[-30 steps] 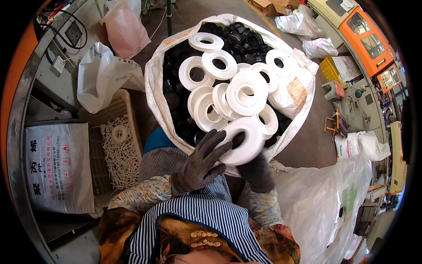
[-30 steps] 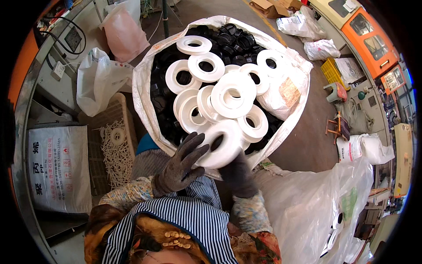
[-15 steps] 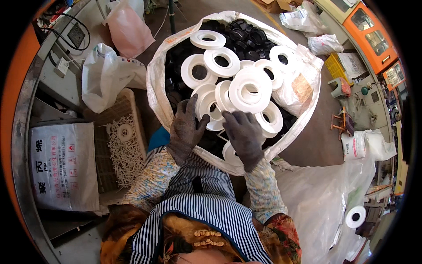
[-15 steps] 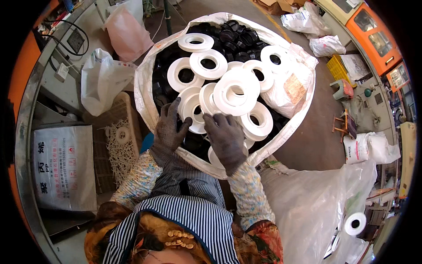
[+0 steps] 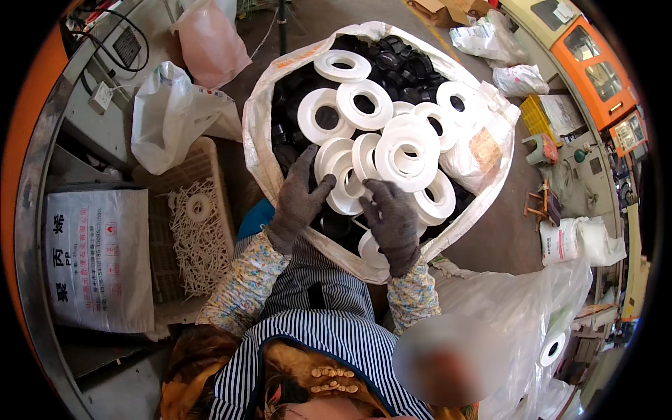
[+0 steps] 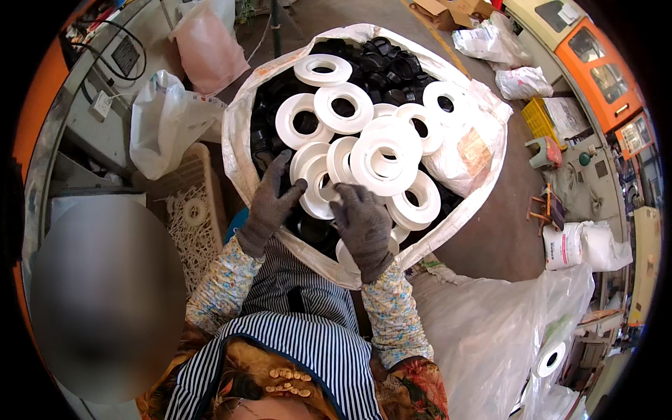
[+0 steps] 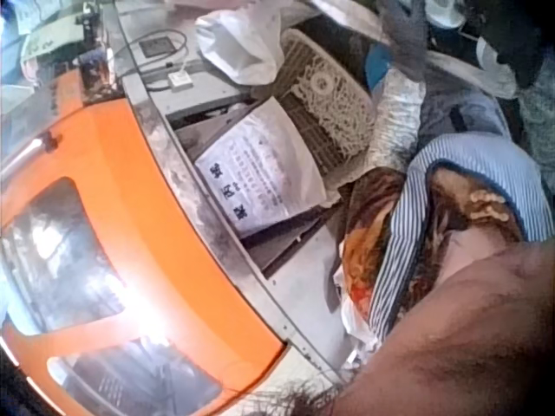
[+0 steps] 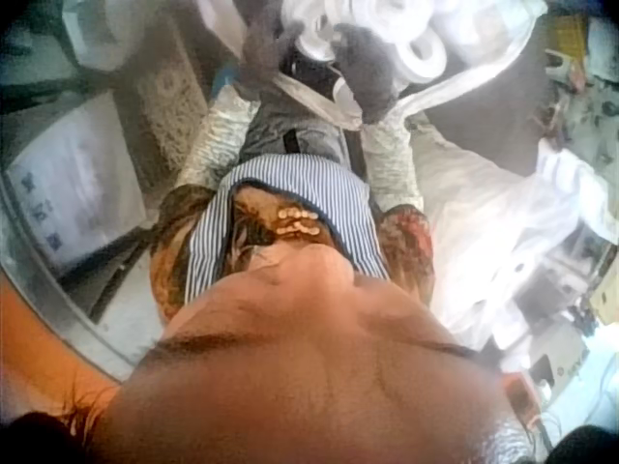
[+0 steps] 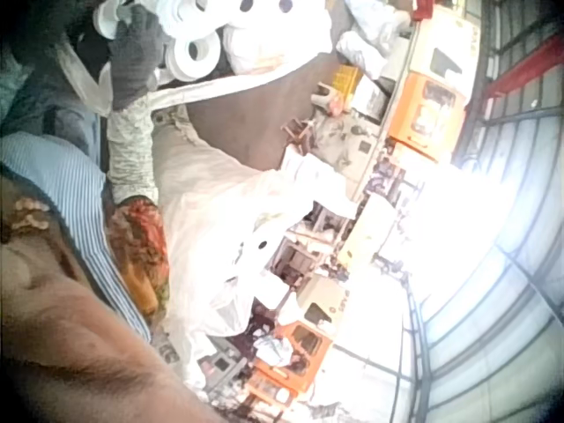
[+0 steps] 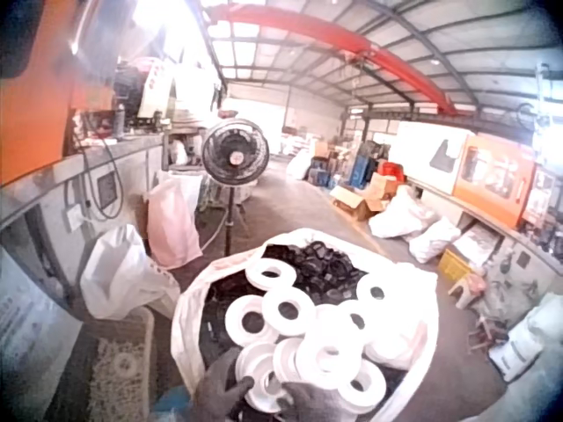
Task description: The person repeatedly picks white plastic rings and black plastic caps from a large sack, fits each cap into a ring, and places the assembled units into a nearby plastic bag. The process is continuous and repetitive throughout the clip.
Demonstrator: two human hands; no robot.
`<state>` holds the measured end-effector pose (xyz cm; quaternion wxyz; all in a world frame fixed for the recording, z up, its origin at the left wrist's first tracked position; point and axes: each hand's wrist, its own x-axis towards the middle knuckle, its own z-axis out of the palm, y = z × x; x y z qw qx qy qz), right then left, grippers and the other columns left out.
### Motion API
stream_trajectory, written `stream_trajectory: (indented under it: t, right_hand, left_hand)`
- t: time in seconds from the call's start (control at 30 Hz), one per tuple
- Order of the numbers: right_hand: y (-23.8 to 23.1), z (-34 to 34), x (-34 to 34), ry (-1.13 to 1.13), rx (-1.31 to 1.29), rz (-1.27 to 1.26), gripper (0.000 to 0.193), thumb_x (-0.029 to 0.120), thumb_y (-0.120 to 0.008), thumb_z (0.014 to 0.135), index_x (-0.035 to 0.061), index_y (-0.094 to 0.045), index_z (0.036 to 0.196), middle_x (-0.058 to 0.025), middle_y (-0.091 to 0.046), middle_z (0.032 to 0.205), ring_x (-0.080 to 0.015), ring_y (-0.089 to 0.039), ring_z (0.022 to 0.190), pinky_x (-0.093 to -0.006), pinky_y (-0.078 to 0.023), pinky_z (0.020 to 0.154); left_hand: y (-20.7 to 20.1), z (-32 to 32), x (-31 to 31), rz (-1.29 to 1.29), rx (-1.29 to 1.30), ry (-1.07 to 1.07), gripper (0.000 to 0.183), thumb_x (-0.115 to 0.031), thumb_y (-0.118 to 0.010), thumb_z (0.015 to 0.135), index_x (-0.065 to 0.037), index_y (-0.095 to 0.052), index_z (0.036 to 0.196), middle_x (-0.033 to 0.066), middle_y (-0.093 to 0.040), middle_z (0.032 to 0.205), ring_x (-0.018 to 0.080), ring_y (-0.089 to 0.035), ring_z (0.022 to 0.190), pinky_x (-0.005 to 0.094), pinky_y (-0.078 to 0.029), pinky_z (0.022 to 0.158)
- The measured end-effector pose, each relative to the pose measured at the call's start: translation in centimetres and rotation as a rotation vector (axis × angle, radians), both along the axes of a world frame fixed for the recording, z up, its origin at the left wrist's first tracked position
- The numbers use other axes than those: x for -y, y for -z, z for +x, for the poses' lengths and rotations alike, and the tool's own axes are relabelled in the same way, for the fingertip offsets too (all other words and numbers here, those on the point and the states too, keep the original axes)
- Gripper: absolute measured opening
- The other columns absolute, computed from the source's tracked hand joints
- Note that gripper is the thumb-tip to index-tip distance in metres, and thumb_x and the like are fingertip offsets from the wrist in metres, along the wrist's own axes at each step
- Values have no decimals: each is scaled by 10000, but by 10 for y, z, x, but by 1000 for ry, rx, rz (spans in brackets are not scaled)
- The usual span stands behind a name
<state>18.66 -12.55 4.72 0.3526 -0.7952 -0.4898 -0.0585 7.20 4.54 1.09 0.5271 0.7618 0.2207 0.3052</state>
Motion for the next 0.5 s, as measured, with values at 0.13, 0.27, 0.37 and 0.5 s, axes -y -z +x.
stream_trajectory:
  t: [0.13,0.27,0.37,0.5]
  right_hand:
    - [9,-17,-1,-23,-17,-52,425,248,-782,778,78,-643,1142,-121,-672,1058,-308,-674,901,-415,-557,751]
    - [11,-35,-22,84,90,45,543,338,-771,768,44,-612,1196,-161,-664,1074,-334,-669,928,-447,-546,793]
    - [19,-31,-29,195,121,294,573,403,-758,765,92,-608,1223,-141,-658,1025,-318,-660,907,-434,-537,782]
    - [17,-39,-13,94,-296,407,530,215,-734,794,13,-552,1249,-188,-612,1156,-381,-619,1043,-457,-515,903]
  left_hand:
    - [-3,10,2,-316,80,119,616,-241,-649,971,0,-379,1470,168,-517,1394,251,-512,1278,380,-425,1093]
    - [-14,5,8,-142,-132,156,572,-261,-590,1005,3,-379,1467,162,-516,1393,254,-517,1273,366,-435,1084]
    - [-23,1,22,-199,-13,163,564,-284,-563,1020,18,-382,1460,168,-508,1400,265,-519,1269,367,-436,1079]
    - [-29,-23,37,-364,128,117,560,-315,-527,1040,38,-385,1450,177,-499,1410,280,-522,1263,368,-437,1073]
